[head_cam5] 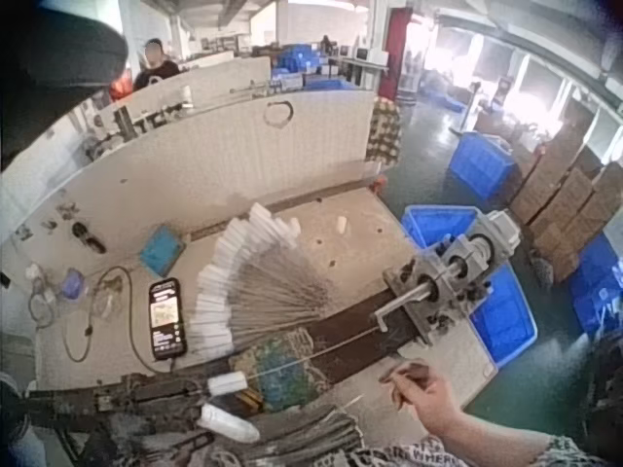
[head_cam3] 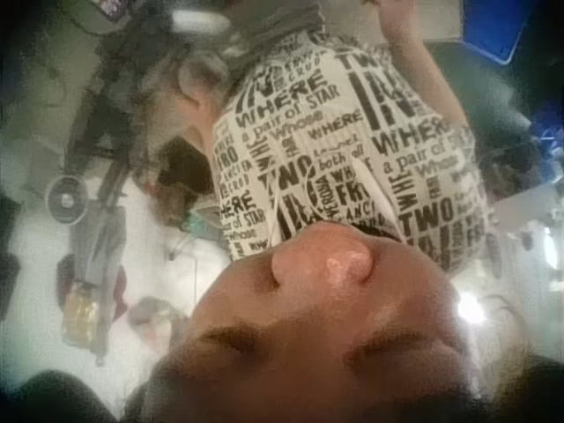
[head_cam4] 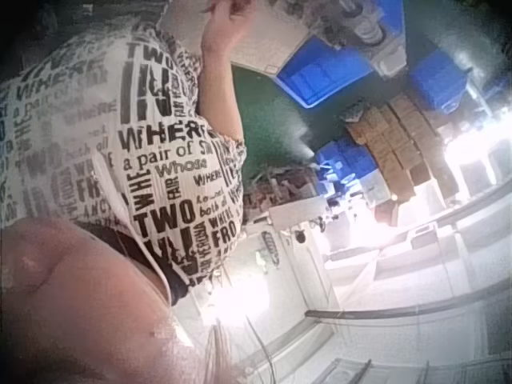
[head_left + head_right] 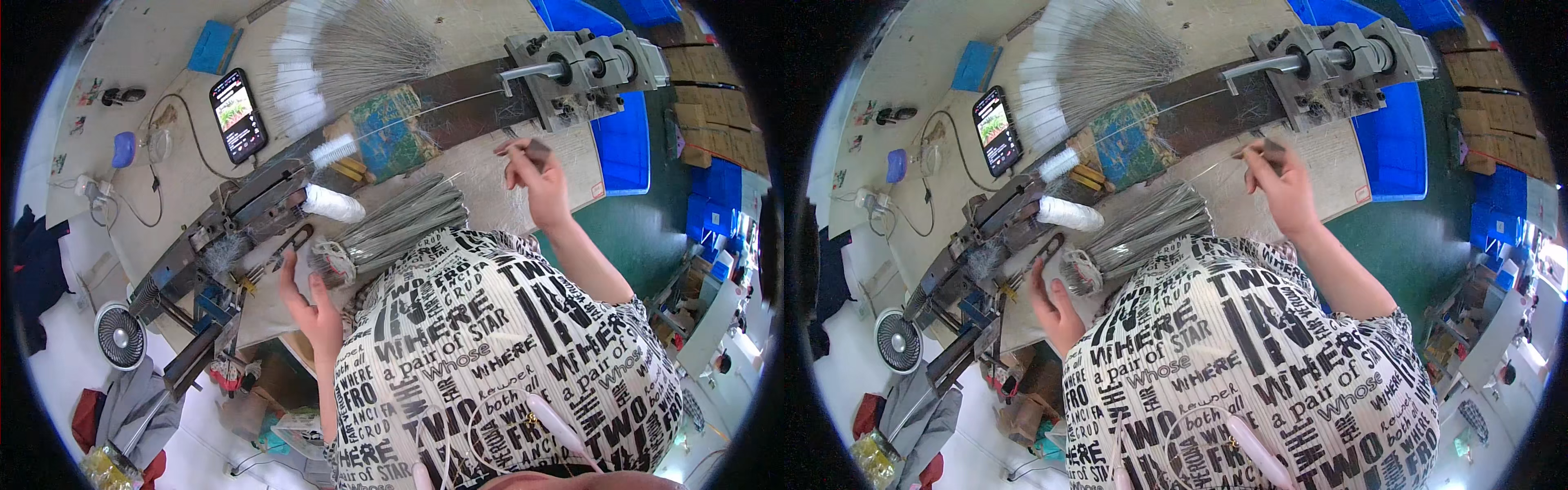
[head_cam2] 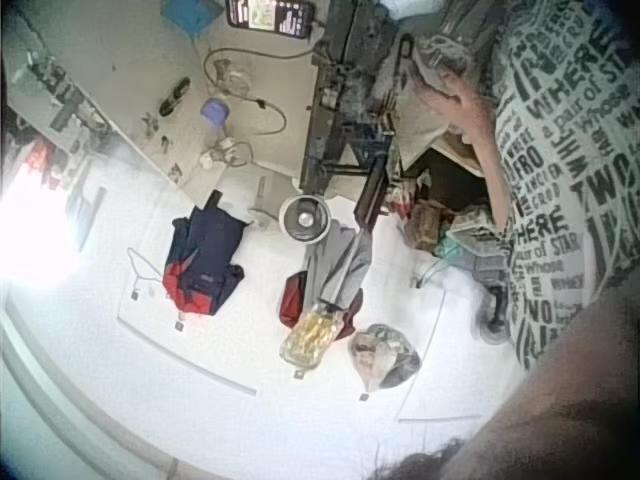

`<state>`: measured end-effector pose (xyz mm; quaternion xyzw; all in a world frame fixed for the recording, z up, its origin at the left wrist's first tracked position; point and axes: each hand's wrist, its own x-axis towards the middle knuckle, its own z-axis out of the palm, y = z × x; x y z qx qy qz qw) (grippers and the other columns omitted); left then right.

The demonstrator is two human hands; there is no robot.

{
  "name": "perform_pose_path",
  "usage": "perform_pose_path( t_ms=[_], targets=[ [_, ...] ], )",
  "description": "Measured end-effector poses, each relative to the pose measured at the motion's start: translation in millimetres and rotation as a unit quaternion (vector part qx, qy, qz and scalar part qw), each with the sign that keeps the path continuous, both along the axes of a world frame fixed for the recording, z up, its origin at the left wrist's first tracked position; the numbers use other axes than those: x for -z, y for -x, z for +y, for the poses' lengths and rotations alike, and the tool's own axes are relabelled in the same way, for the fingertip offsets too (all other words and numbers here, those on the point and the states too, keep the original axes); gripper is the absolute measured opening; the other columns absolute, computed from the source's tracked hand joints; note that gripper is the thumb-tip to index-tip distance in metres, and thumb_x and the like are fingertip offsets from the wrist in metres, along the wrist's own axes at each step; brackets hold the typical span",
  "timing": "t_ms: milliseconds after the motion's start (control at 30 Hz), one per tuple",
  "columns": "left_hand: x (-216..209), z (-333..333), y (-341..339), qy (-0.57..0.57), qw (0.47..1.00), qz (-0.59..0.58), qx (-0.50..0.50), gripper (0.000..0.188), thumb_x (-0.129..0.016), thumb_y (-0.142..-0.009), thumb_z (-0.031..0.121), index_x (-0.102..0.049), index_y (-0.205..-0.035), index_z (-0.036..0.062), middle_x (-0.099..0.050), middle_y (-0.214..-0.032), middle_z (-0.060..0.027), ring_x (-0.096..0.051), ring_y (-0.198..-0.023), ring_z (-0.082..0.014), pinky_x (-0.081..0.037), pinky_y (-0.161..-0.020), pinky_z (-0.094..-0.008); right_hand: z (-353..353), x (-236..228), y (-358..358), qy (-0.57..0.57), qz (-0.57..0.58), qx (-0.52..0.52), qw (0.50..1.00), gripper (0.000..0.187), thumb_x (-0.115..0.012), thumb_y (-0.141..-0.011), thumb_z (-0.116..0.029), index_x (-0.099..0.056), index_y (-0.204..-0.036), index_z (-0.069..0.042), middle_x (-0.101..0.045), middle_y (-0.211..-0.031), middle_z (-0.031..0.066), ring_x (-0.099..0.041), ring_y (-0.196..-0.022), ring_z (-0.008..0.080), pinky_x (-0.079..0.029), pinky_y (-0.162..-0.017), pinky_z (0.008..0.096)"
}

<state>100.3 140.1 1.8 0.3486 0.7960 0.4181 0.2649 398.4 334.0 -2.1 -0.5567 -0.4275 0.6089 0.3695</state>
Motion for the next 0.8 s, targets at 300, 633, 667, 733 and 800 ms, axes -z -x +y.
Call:
perform_pose_path(
  t_ms=[300,633,667,733,800],
  targets=[
    [-71,80,7,-0.218,0.846,0.423,0.240,0.033,-0.067,-0.087,0.022,-0.061,-0.119,0.0154,-0.061,-0.120,-0.0055,-0.060,-0.114,-0.0266,-0.041,-0.101,-0.0439,42,-77,24,-0.264,-0.010,-0.054,0.963,0.007,-0.054,-0.097,-0.004,-0.059,-0.101,0.000,-0.062,-0.099,0.0073,-0.054,-0.065,0.0085,-0.039,-0.057,0.0202],
    [-103,142,-38,-0.232,0.901,0.049,0.363,0.031,-0.068,-0.088,0.022,-0.062,-0.115,0.0075,-0.063,-0.113,-0.0097,-0.062,-0.107,-0.0268,-0.048,-0.090,-0.0385,50,-164,55,-0.470,0.109,-0.209,0.851,0.006,-0.054,-0.092,0.001,-0.054,-0.098,0.000,-0.060,-0.095,0.0162,-0.053,-0.059,0.0104,-0.047,-0.054,0.0237],
    [-101,141,-33,-0.236,0.900,0.054,0.363,0.031,-0.068,-0.088,0.022,-0.062,-0.115,0.0075,-0.063,-0.113,-0.0097,-0.062,-0.107,-0.0268,-0.048,-0.090,-0.0385,52,-167,65,-0.498,0.114,-0.264,0.818,0.007,-0.056,-0.092,0.000,-0.054,-0.098,0.000,-0.060,-0.094,0.0172,-0.054,-0.058,0.0113,-0.048,-0.054,0.0240],
    [-89,128,-17,-0.086,0.907,-0.115,0.396,0.022,-0.068,-0.087,0.016,-0.066,-0.106,0.0062,-0.067,-0.098,-0.0093,-0.065,-0.091,-0.0255,-0.050,-0.079,-0.0364,47,-167,72,-0.466,0.147,-0.260,0.832,0.008,-0.057,-0.090,0.003,-0.056,-0.098,0.000,-0.062,-0.095,0.0162,-0.058,-0.064,0.0123,-0.049,-0.058,0.0231],
    [-83,113,-7,-0.125,0.930,-0.053,0.342,0.015,-0.067,-0.087,0.016,-0.068,-0.098,0.0060,-0.068,-0.087,-0.0089,-0.065,-0.080,-0.0266,-0.049,-0.072,-0.0369,48,-152,64,-0.384,-0.011,-0.220,0.897,0.010,-0.058,-0.088,0.007,-0.059,-0.097,0.001,-0.063,-0.097,0.0146,-0.060,-0.073,0.0154,-0.049,-0.065,0.0250]
  ],
)
